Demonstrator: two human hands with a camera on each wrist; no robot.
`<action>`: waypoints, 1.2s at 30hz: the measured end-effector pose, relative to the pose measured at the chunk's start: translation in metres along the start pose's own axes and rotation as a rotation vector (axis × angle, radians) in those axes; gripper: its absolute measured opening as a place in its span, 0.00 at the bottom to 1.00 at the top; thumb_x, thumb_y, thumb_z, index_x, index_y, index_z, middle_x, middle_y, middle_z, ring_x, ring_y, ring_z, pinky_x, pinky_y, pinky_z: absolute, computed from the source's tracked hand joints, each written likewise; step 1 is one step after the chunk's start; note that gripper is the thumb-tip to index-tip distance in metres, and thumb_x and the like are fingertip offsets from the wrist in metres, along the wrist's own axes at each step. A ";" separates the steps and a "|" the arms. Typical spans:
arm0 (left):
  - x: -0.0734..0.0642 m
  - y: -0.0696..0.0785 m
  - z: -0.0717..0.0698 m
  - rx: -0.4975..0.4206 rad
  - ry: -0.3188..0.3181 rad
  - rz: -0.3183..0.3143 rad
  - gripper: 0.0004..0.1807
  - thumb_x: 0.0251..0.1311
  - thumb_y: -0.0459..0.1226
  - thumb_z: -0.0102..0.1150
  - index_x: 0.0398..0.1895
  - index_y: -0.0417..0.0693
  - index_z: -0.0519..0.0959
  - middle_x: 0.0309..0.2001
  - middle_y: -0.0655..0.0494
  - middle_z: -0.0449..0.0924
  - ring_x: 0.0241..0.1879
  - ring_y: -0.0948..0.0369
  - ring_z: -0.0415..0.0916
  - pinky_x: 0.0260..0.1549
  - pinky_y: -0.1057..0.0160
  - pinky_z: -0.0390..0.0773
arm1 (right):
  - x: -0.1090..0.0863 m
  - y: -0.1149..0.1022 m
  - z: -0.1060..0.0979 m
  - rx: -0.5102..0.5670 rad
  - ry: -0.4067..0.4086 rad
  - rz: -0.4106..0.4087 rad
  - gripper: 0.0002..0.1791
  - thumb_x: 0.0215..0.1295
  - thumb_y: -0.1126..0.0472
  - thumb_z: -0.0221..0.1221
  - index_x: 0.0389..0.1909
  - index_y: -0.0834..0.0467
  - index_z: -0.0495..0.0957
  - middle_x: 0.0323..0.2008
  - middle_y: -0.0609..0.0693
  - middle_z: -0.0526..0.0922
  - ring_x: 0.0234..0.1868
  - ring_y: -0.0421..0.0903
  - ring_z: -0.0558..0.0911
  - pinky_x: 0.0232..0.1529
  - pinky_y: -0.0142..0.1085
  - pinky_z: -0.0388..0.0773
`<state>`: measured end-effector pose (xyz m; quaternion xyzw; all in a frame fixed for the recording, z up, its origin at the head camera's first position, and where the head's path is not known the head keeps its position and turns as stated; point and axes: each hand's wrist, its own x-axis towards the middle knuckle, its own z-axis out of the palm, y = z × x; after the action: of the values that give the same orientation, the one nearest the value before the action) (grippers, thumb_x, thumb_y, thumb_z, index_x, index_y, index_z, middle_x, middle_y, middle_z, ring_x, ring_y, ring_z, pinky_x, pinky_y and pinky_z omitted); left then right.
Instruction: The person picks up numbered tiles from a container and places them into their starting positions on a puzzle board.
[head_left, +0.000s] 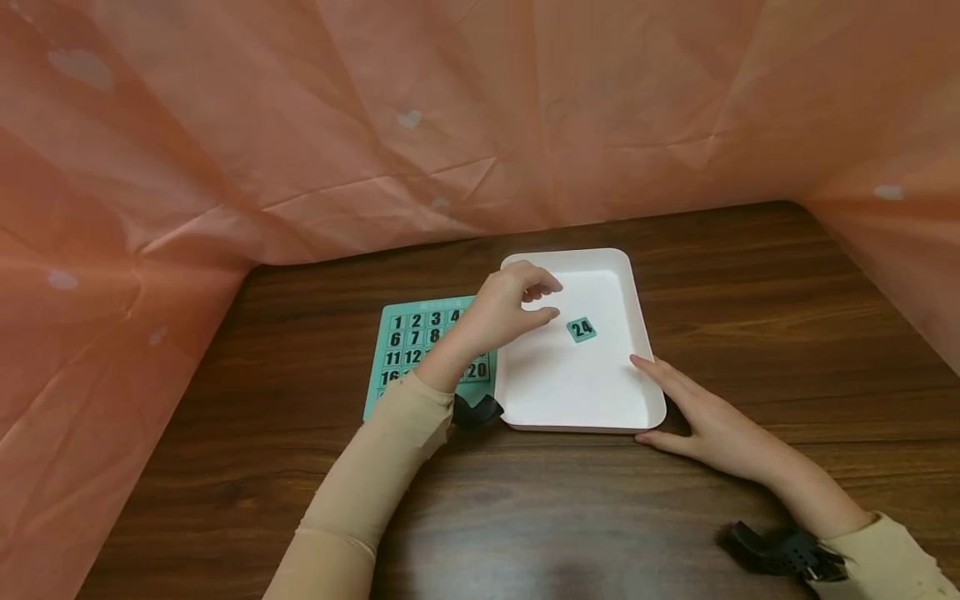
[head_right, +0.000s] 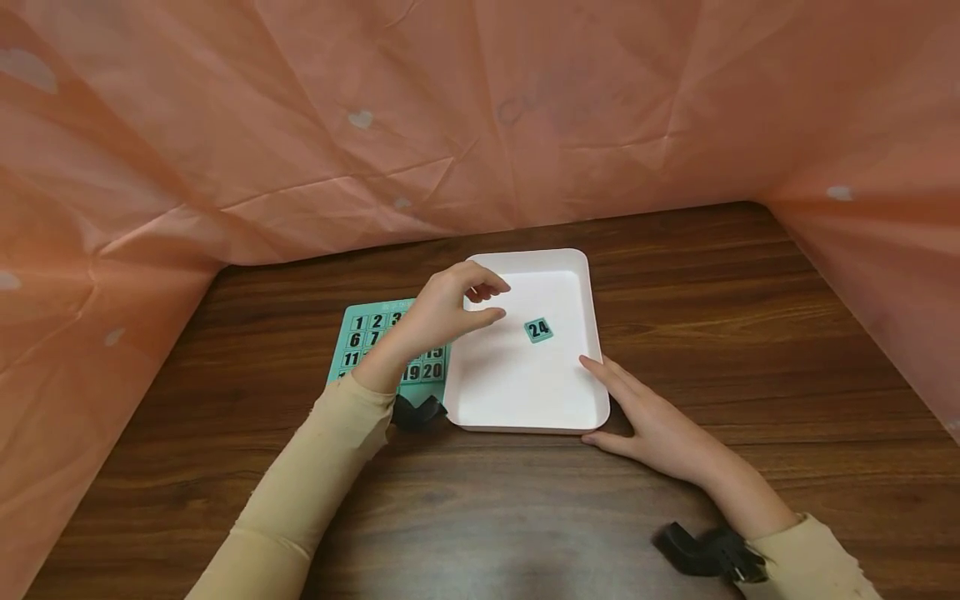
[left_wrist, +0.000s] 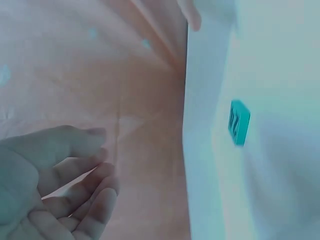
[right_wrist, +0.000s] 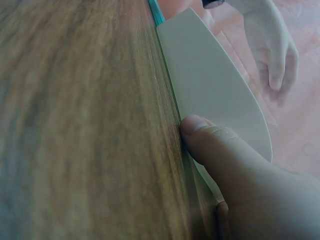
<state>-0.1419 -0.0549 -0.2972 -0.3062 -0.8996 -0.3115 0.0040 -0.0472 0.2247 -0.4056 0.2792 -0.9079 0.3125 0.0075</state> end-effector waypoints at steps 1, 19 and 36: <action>0.003 0.001 0.003 -0.006 -0.003 -0.003 0.13 0.58 0.36 0.66 0.46 0.43 0.81 0.43 0.53 0.77 0.42 0.59 0.73 0.43 0.67 0.73 | 0.000 0.000 0.000 0.003 -0.001 0.001 0.51 0.55 0.48 0.69 0.75 0.48 0.50 0.69 0.63 0.58 0.66 0.67 0.60 0.53 0.63 0.66; 0.048 -0.008 0.050 -0.036 -0.059 -0.144 0.18 0.56 0.37 0.67 0.50 0.41 0.80 0.44 0.48 0.78 0.40 0.61 0.73 0.38 0.72 0.70 | 0.002 -0.001 0.001 0.004 0.007 -0.019 0.50 0.55 0.49 0.69 0.74 0.49 0.51 0.69 0.61 0.58 0.67 0.65 0.60 0.54 0.61 0.66; 0.047 -0.019 0.070 0.086 -0.225 -0.207 0.21 0.48 0.39 0.74 0.44 0.40 0.80 0.37 0.56 0.74 0.39 0.63 0.68 0.39 0.75 0.67 | 0.001 -0.002 -0.001 0.008 -0.004 -0.014 0.50 0.55 0.49 0.69 0.75 0.49 0.50 0.69 0.62 0.58 0.67 0.65 0.59 0.53 0.62 0.66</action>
<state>-0.1773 -0.0014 -0.3549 -0.2444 -0.9336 -0.2350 -0.1156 -0.0474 0.2232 -0.4033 0.2860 -0.9048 0.3154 0.0067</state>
